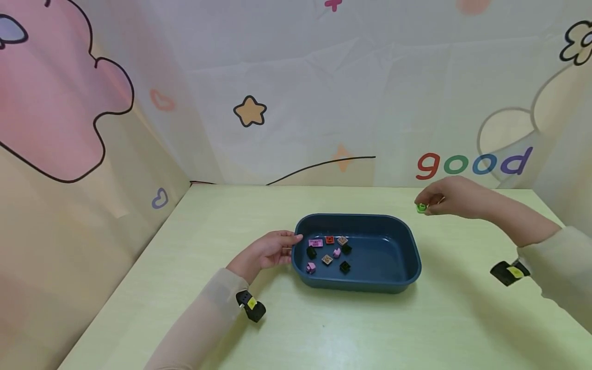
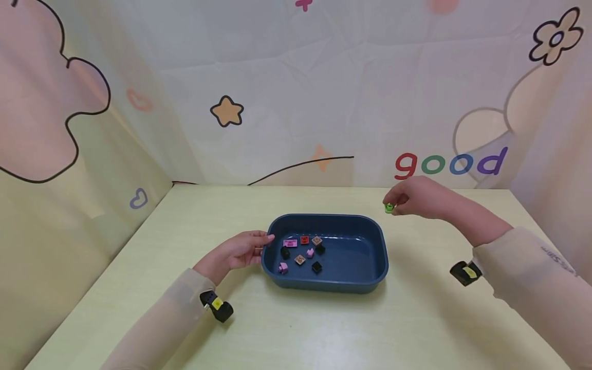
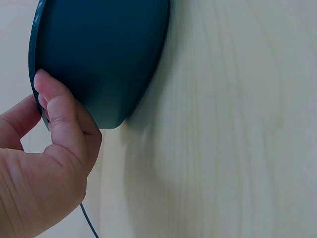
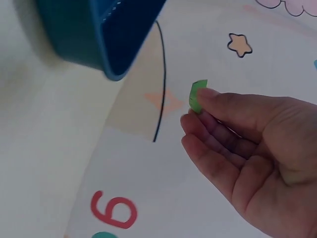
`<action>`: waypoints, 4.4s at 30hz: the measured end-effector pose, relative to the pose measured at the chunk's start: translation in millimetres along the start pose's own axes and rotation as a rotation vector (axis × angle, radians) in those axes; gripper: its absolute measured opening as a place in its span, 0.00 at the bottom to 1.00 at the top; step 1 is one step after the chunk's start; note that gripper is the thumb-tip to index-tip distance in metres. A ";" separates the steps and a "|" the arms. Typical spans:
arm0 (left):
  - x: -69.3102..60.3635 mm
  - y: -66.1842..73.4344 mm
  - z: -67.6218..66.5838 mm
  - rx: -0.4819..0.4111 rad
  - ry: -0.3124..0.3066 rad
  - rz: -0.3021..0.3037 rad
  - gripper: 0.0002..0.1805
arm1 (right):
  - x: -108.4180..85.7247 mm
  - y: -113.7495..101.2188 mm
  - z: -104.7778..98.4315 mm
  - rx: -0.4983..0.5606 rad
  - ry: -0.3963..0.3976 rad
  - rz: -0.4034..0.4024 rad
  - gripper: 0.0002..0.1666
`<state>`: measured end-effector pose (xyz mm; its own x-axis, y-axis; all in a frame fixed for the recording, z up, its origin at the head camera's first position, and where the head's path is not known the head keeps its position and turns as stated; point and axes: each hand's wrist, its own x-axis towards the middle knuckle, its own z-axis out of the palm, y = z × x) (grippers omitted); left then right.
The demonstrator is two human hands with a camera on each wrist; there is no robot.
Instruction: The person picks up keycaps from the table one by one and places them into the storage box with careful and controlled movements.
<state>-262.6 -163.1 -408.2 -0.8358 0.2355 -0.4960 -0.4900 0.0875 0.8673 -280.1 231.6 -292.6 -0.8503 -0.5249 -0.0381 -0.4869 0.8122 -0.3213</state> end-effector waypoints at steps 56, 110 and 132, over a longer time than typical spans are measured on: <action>2.8 -2.1 -1.8 0.000 -0.009 -0.005 0.07 | 88.7 -93.3 53.4 0.145 -0.362 -0.332 0.14; 0.5 0.3 -3.5 0.006 -0.017 -0.017 0.07 | 123.5 -106.3 113.3 0.081 -0.627 -0.360 0.12; 0.0 -0.2 -3.8 0.002 -0.024 -0.010 0.07 | 121.5 -111.9 122.9 0.010 -0.579 -0.336 0.11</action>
<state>-263.4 -166.9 -408.5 -0.8245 0.2576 -0.5038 -0.4982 0.0918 0.8622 -304.5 45.6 -377.6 -0.4069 -0.8030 -0.4355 -0.7026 0.5798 -0.4126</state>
